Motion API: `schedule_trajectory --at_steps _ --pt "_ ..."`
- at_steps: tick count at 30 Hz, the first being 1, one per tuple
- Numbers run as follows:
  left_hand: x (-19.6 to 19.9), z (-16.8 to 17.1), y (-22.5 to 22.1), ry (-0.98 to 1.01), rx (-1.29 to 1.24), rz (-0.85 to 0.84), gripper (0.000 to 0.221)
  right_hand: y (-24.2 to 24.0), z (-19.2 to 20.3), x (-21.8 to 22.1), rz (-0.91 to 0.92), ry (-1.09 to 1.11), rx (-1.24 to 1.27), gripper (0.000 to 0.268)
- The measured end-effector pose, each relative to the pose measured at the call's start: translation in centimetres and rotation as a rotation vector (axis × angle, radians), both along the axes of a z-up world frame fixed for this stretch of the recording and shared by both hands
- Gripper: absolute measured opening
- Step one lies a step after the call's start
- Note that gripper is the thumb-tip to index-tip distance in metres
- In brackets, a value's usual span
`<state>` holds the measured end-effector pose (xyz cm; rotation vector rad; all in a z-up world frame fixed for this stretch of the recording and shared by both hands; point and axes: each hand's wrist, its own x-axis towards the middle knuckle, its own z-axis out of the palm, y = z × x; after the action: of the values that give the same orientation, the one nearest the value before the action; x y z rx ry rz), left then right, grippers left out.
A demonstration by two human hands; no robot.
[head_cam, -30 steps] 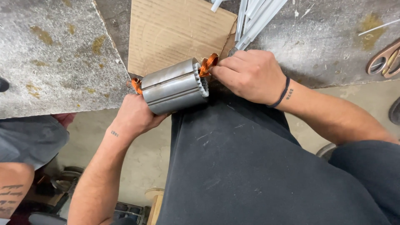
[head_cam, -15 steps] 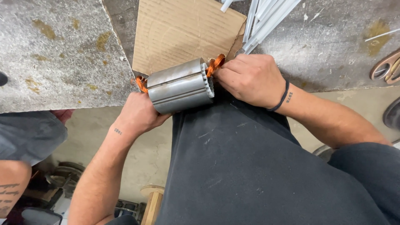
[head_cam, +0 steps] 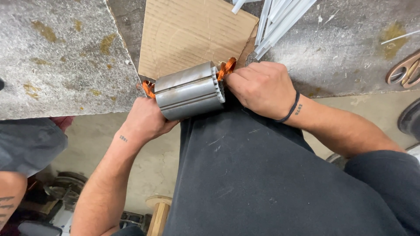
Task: Organizing a motor stator and insulation strips on a repair workbench.
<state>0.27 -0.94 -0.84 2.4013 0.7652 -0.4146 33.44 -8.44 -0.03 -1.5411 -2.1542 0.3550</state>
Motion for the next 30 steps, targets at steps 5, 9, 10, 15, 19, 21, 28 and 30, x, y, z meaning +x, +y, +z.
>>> schedule_trajectory --at_steps 5,9,10,15,19,21,28,30 --pt "-0.2 -0.2 -0.3 0.016 0.020 0.001 0.046 0.0 -0.9 0.0 0.033 -0.005 0.015 0.031" --pt "0.2 0.0 0.0 -0.003 0.018 0.010 0.045 -0.2 -1.1 0.0 0.023 -0.002 0.016 0.031" --pt "0.1 -0.1 -0.1 -0.003 0.017 0.010 0.045 -0.1 -0.6 0.0 0.022 -0.003 0.014 0.031" --pt "-0.5 -0.5 -0.5 0.001 0.002 0.024 0.049 0.0 -0.9 0.2 0.042 0.033 -0.009 0.031" --pt "-0.6 -0.9 -0.8 -0.002 0.031 0.022 0.050 -0.2 -1.6 0.6 0.084 -0.011 0.024 0.032" --pt "-0.4 -0.6 -1.0 -0.172 0.057 0.071 0.043 -0.4 -1.4 0.5 0.114 -0.039 0.044 0.028" --pt "-1.4 -2.2 -3.2 -0.401 -0.002 0.316 0.040 -0.4 -1.4 0.4 0.118 0.038 0.084 0.028" --pt "-1.0 -1.8 -3.3 -0.462 0.008 0.372 0.041 -0.6 -1.6 0.2 0.110 0.036 0.117 0.028"
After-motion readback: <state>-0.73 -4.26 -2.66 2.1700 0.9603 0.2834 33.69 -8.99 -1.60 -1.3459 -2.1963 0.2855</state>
